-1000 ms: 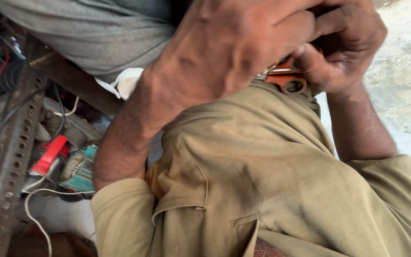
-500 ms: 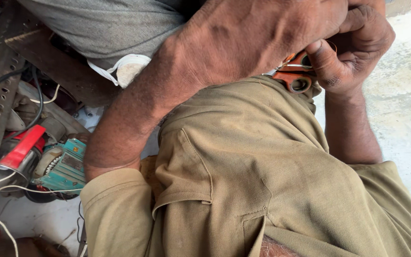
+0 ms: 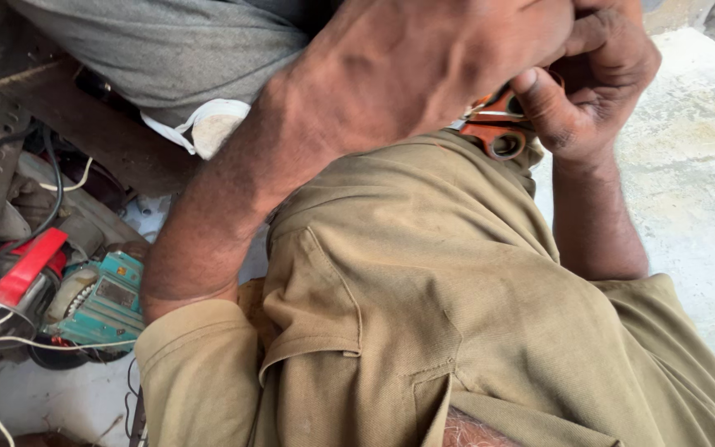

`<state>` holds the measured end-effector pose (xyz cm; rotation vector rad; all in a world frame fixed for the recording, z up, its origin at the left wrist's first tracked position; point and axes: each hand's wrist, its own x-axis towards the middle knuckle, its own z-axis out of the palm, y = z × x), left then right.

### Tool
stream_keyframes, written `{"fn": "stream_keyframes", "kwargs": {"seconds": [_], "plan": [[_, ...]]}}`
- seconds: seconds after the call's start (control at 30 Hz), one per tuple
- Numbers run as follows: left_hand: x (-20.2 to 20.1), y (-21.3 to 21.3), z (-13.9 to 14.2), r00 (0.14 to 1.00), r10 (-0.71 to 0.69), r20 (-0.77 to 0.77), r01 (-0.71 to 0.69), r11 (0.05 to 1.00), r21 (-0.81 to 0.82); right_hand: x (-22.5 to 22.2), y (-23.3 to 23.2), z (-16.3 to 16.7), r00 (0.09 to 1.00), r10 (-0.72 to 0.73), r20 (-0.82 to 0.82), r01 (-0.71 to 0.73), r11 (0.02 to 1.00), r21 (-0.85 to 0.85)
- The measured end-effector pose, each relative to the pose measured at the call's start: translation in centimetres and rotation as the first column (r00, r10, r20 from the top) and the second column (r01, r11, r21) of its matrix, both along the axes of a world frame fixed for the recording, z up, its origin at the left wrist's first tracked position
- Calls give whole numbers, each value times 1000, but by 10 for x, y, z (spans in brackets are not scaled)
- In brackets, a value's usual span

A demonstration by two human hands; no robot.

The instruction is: The person sits cross-legged and works on a small electrical component with copper windings, using scissors to cut and manipulate wires. The person repeatedly trims and adjusts the wires on the component throughout the clip.

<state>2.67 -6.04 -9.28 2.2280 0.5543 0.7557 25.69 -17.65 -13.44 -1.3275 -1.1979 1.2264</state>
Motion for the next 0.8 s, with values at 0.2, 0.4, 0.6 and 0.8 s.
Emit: {"fn": "stream_keyframes", "kwargs": {"seconds": [0.2, 0.4, 0.6, 0.8], "plan": [[-18, 0, 10, 998, 65, -14, -66, 995, -69, -6, 6, 35, 997, 40, 65, -41, 999, 13], [-24, -15, 18, 988, 151, -4, -151, 983, -109, -5, -8, 47, 908, 200, 369, -241, 968, 67], [-26, -36, 30, 986, 168, -20, -169, 975, -144, -3, -24, 52, 774, 91, 627, -296, 927, 231], [-21, -39, 30, 979, 190, -75, -197, 976, -98, -12, -22, 78, 649, 58, 758, -431, 849, 305]]}}
